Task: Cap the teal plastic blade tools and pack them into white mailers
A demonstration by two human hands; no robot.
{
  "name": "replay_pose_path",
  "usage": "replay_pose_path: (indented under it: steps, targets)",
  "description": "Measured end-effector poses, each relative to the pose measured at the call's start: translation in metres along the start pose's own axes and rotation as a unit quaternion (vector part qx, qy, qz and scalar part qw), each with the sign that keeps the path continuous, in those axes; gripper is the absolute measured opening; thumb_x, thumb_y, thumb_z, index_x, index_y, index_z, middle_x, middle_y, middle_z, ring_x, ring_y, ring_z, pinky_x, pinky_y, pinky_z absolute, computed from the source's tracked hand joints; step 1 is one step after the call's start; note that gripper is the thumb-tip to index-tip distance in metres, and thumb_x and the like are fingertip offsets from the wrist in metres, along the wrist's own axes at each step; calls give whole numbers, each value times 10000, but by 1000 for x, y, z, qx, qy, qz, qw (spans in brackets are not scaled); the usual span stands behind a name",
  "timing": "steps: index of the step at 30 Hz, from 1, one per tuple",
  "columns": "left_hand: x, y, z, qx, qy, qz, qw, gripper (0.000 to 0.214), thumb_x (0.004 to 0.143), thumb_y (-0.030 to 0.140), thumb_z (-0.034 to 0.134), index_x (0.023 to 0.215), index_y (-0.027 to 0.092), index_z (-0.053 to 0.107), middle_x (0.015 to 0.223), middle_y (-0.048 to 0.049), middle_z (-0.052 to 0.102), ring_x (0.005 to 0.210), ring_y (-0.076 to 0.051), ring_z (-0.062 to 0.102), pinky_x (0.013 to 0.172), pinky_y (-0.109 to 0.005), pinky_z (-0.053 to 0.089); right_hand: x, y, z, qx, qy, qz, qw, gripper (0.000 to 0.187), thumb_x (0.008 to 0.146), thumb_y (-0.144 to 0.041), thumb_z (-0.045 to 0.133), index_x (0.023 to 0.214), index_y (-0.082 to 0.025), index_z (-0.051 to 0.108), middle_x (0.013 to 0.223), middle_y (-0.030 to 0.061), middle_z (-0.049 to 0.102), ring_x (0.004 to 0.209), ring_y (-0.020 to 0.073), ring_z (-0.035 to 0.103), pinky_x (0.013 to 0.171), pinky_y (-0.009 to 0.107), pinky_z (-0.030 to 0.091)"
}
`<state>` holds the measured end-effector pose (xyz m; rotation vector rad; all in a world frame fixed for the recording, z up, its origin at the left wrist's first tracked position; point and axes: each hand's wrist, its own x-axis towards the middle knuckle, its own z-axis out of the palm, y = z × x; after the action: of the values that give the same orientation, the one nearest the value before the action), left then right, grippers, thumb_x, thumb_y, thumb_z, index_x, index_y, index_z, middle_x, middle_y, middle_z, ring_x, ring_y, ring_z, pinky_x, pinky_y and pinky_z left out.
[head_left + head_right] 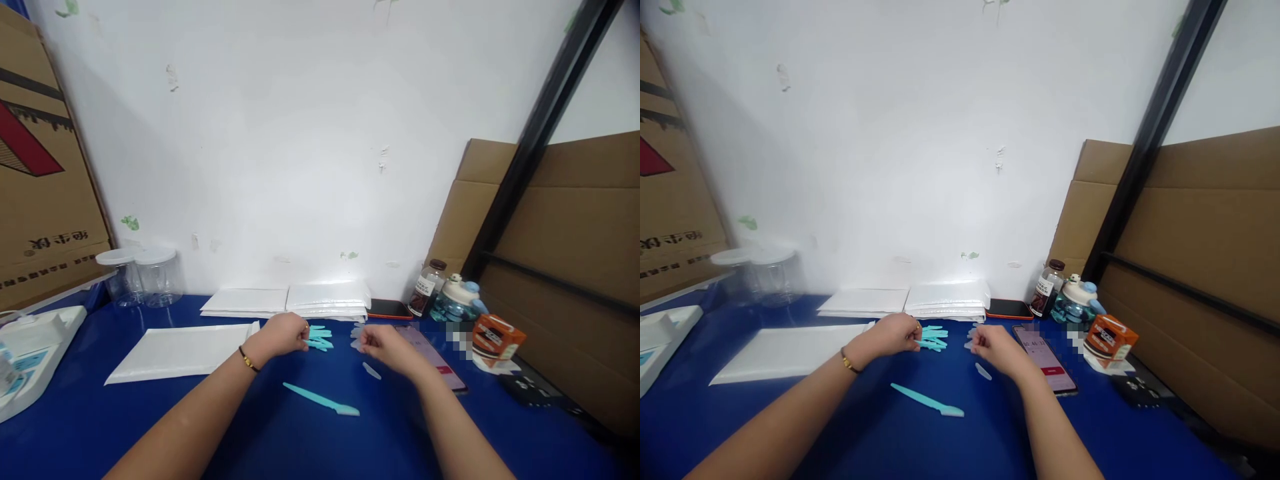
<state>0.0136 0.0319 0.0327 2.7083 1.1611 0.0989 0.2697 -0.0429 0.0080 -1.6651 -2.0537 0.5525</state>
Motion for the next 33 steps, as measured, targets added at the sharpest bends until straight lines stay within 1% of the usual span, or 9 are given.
replay_pose_path:
  steps: [3, 5, 11, 14, 17, 22, 26, 29, 33]
  targets:
    - [-5, -3, -11, -10, 46, -1, 999, 352, 604, 393, 733, 910, 239, 656, 941, -14, 642, 829, -188, 575, 629, -234, 376, -2, 3, -8, -15, 38, 7, 999, 79, 747, -204, 569, 811, -176, 606, 741, 10, 617, 631, 127, 521, 556, 210, 366]
    - [-8, 4, -12, -36, 24, 29, 999, 443, 557, 452, 755, 933, 243, 646, 968, -12, 625, 830, -182, 573, 625, -229, 385, -4, 1, -10, -22, 28, 1, 999, 81, 748, -201, 560, 797, -176, 620, 758, 14, 630, 643, 128, 529, 573, 214, 376]
    - [-14, 39, 10, -43, -166, 110, 979, 369, 521, 428, 785, 826, 250, 679, 774, 27, 650, 631, -137, 551, 483, -216, 327, -12, -17, -2, 33, -161, -22, 986, 206, 705, -352, 660, 790, -165, 672, 663, -1, 620, 600, 118, 537, 523, 191, 378]
    - [-14, 47, 22, -21, -165, 104, 980, 184, 615, 353, 743, 746, 239, 681, 688, 34, 648, 575, -124, 534, 460, -215, 299, -13, -26, 11, 53, -244, -42, 967, 294, 630, -398, 728, 812, -174, 674, 642, -22, 605, 560, 101, 523, 487, 176, 362]
    - [-12, 46, 23, -18, -122, 115, 986, 124, 656, 318, 719, 730, 230, 673, 653, 35, 638, 566, -120, 530, 465, -214, 296, -11, -29, 22, 65, -267, -52, 960, 218, 683, -373, 682, 770, -174, 663, 602, -32, 591, 525, 85, 508, 476, 166, 353]
    - [-9, 33, 6, -40, -82, 85, 992, 71, 671, 266, 685, 688, 208, 648, 619, 19, 625, 578, -129, 538, 492, -218, 309, -6, -18, 16, 75, -200, -18, 977, 186, 754, -349, 596, 750, -168, 641, 581, -29, 580, 438, 72, 452, 424, 171, 330]
    - [-10, 14, -10, -127, -69, 26, 989, 78, 745, 265, 574, 736, 190, 596, 669, -1, 647, 614, -137, 566, 531, -216, 352, -4, -3, -6, 41, -52, 22, 998, 196, 761, -341, 581, 761, -157, 649, 648, 6, 619, 535, 107, 519, 494, 197, 376]
    - [-10, 5, -13, -239, -64, 43, 968, 180, 834, 358, 464, 876, 198, 535, 685, 7, 642, 655, -138, 574, 586, -217, 389, -6, 4, -20, 6, 36, 46, 998, 187, 742, -325, 599, 829, -170, 657, 735, 19, 651, 634, 137, 556, 548, 213, 387]
    - [-6, 5, -8, -277, -37, 61, 958, 335, 880, 470, 355, 930, 191, 534, 701, 5, 573, 652, -134, 525, 607, -227, 389, -9, 7, -20, -32, -14, 52, 998, 105, 687, -254, 635, 754, -175, 655, 694, 1, 645, 628, 134, 560, 533, 204, 368]
